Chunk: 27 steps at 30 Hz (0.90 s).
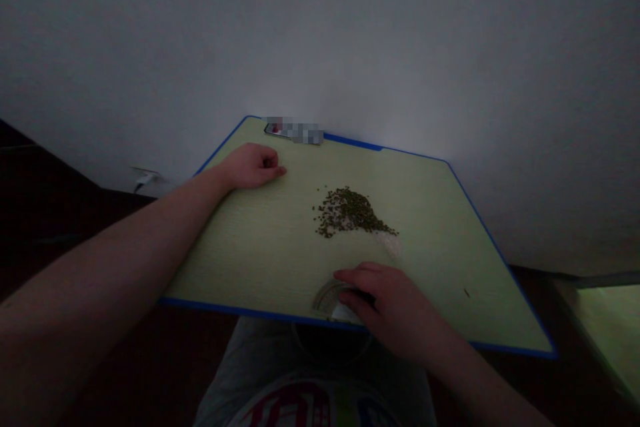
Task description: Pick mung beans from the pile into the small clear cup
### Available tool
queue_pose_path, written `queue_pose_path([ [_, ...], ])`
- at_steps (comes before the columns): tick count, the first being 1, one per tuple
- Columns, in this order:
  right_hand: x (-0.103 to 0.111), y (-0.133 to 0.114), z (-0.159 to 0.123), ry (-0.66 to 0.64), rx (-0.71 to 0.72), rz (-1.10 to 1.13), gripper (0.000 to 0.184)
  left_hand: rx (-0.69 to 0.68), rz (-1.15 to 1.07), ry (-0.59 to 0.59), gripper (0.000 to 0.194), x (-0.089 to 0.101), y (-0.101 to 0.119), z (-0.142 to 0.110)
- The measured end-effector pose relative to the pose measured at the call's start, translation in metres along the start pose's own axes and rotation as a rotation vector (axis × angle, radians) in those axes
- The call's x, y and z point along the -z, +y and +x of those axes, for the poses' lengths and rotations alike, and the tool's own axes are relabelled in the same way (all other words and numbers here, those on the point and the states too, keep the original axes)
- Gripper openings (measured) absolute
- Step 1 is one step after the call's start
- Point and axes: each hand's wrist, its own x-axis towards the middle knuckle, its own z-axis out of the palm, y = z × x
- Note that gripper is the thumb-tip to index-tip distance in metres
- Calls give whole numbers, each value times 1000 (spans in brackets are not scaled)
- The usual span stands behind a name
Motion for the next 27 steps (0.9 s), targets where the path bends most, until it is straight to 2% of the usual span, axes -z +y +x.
queue_pose_path([
  [10,-1,1,-16,37,-79,35,28,3,-19,11,37,2,3,-2],
  [27,-2,7,-28,95,-39,91,28,5,-1,-8,38,3,3,-2],
])
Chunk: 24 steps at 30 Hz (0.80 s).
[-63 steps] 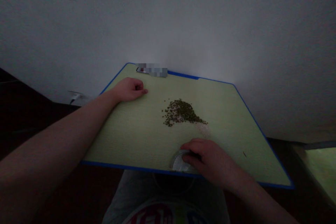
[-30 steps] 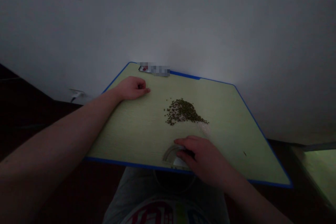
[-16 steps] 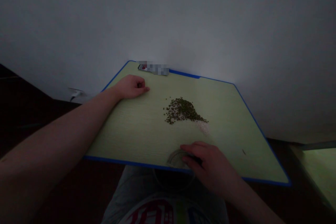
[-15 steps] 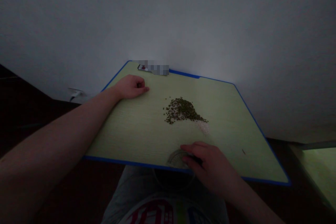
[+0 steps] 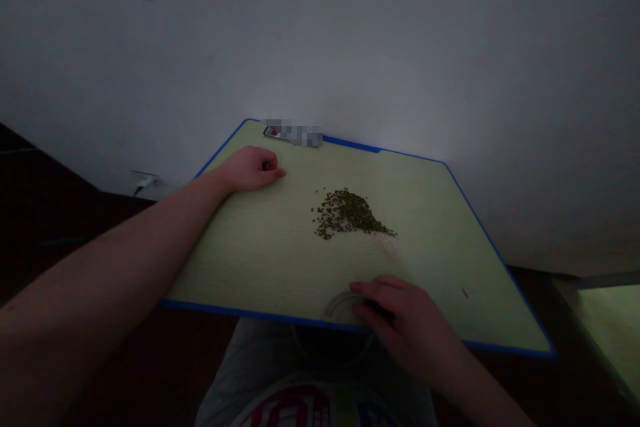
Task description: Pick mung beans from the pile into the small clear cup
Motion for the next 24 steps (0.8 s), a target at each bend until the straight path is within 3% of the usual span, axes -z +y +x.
queue_pose_path([
  [6,0,6,-5,40,-20,3,28,-5,-13,17,36,-1,0,0],
  [15,-2,-8,7,70,21,-19,24,-2,-19,7,37,-2,-4,2],
  [20,6,-20,28,2,185,-19,20,-3,-7,9,38,-2,-4,2],
  [24,4,-31,41,-136,353,-15,35,-3,-14,8,38,-3,-4,2],
])
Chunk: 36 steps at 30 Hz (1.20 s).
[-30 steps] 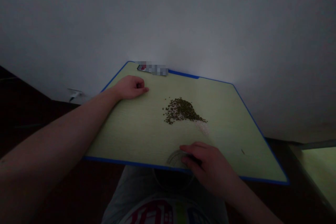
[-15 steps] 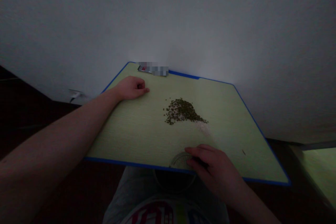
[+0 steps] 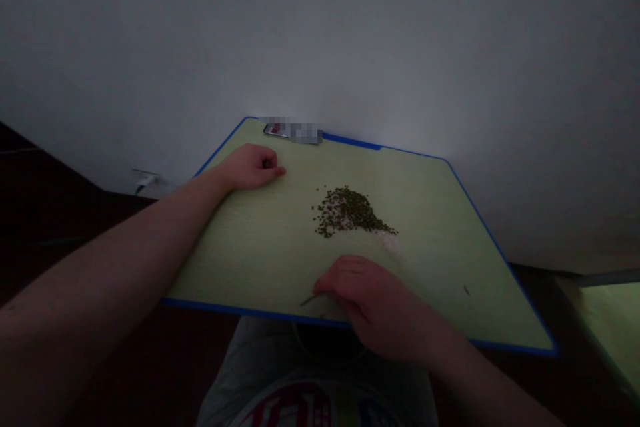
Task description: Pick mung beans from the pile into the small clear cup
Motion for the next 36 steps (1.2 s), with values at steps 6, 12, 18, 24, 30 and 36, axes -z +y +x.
queue_pose_path([
  [6,-6,0,-1,-96,0,-12,43,-8,-10,14,37,-1,0,0],
  [12,-4,3,-19,-63,-58,11,42,-1,-4,9,37,1,1,0],
  [18,-3,1,-36,-35,-95,29,37,15,19,-8,38,1,1,0],
  [24,0,4,-51,26,-105,59,35,19,0,-4,37,2,3,-1],
  [30,-4,15,-52,225,-126,-94,35,-6,-19,10,36,1,1,0],
  [36,-40,14,-33,456,83,-574,44,6,-4,6,38,-1,-1,0],
])
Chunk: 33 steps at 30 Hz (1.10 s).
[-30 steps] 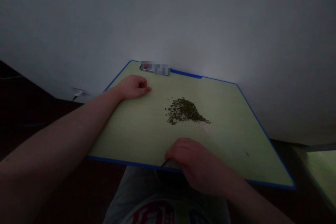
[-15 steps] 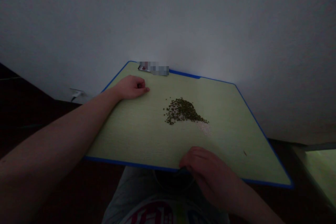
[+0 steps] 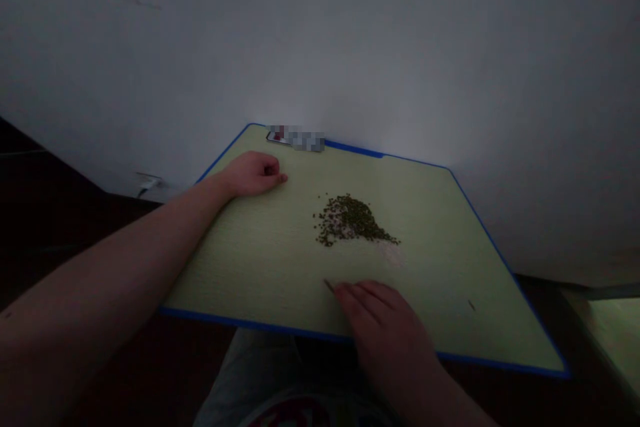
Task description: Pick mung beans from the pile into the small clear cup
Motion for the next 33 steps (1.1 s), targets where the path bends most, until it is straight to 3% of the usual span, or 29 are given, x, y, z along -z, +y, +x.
queue_pose_path([
  [6,-19,-22,29,-113,-9,-150,37,-6,-15,-5,37,0,2,-1],
  [14,-12,3,32,-282,-192,-291,40,13,-24,-11,38,-1,1,0],
  [19,-6,17,22,-251,-198,-313,41,5,-16,-15,38,1,3,0],
  [33,-9,23,4,-156,-174,-301,43,20,-12,-28,39,1,2,0],
])
